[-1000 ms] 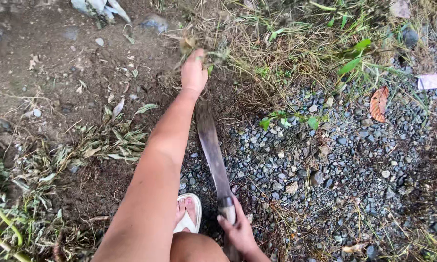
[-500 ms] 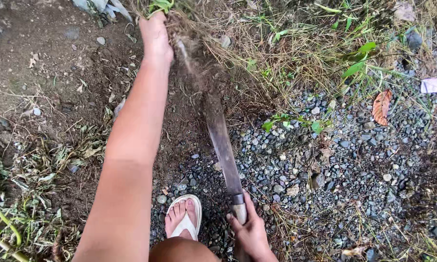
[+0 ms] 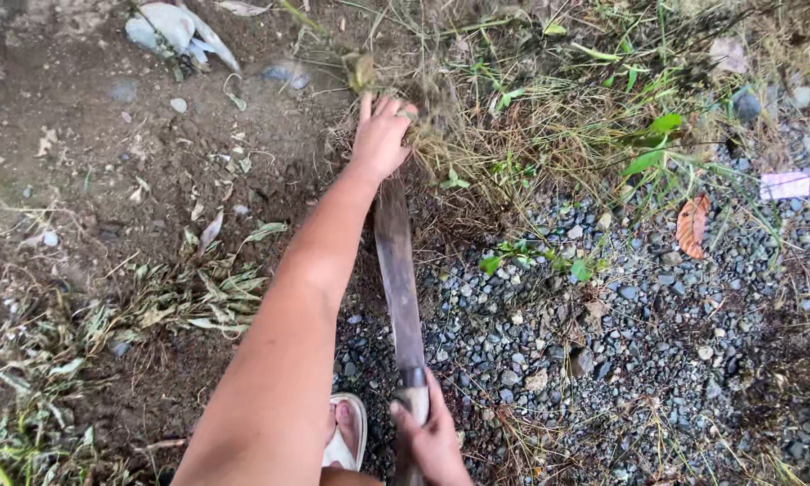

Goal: The person clears weeds from the ground by pulling plants by hand and cutting roots with a machete.

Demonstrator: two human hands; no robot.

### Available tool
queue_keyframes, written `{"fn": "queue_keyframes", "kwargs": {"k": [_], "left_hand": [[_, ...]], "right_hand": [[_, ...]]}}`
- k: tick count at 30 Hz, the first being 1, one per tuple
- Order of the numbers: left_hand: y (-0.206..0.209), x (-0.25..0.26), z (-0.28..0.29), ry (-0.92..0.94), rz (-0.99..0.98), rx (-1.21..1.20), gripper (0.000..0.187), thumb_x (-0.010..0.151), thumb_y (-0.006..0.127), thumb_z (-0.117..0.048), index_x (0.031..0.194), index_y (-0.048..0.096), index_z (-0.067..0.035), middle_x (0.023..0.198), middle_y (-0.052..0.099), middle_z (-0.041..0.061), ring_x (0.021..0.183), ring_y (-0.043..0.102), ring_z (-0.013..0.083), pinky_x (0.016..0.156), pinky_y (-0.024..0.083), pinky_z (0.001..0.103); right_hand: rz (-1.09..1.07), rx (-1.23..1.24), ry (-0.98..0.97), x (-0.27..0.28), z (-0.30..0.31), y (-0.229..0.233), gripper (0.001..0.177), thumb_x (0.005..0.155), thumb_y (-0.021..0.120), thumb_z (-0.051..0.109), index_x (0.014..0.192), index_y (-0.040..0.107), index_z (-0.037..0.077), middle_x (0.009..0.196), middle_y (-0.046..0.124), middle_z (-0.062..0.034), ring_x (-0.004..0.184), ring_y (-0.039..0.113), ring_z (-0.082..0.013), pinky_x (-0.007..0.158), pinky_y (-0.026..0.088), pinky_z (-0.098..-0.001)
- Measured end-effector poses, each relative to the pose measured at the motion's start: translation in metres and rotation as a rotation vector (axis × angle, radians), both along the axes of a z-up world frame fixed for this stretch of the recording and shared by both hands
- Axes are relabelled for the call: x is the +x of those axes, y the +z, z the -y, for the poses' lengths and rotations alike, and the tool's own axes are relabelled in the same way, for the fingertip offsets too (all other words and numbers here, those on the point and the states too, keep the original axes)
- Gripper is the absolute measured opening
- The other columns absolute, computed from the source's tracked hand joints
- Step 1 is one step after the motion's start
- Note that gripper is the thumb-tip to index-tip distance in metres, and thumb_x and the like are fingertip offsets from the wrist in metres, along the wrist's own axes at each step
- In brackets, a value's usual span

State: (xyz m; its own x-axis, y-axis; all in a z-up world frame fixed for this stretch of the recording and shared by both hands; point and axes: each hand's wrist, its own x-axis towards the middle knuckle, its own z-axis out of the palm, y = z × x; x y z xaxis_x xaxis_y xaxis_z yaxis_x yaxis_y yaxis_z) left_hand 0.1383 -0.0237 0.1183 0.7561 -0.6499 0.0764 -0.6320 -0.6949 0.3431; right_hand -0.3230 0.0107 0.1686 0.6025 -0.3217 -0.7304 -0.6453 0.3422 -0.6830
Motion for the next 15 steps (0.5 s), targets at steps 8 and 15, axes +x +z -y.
{"fn": "queue_keyframes", "kwargs": {"k": [8, 15], "left_hand": [[-0.043, 0.011, 0.033, 0.28, -0.308, -0.4, 0.035, 0.087, 0.054, 0.011, 0.118, 0.052, -0.006, 0.118, 0.062, 0.018, 0.095, 0.069, 0.0307, 0.089, 0.057, 0.04], [-0.01, 0.049, 0.015, 0.724, -0.619, -1.5, 0.047, 0.09, 0.044, 0.017, 0.136, 0.049, 0.006, 0.12, 0.065, 0.019, 0.086, 0.073, 0.0155, 0.073, 0.064, 0.026]], "right_hand": [[-0.153, -0.086, 0.184, 0.09, 0.052, 0.041, 0.086, 0.086, 0.071, 0.015, 0.162, 0.034, 0.028, 0.11, 0.069, -0.0105, 0.084, 0.06, -0.0217, 0.071, 0.055, -0.0364], [-0.102, -0.041, 0.055, 0.026, 0.037, 0.051, 0.088, 0.084, 0.076, 0.01, 0.158, 0.03, 0.021, 0.116, 0.07, -0.0092, 0.098, 0.068, -0.0198, 0.088, 0.059, -0.0343]]}}
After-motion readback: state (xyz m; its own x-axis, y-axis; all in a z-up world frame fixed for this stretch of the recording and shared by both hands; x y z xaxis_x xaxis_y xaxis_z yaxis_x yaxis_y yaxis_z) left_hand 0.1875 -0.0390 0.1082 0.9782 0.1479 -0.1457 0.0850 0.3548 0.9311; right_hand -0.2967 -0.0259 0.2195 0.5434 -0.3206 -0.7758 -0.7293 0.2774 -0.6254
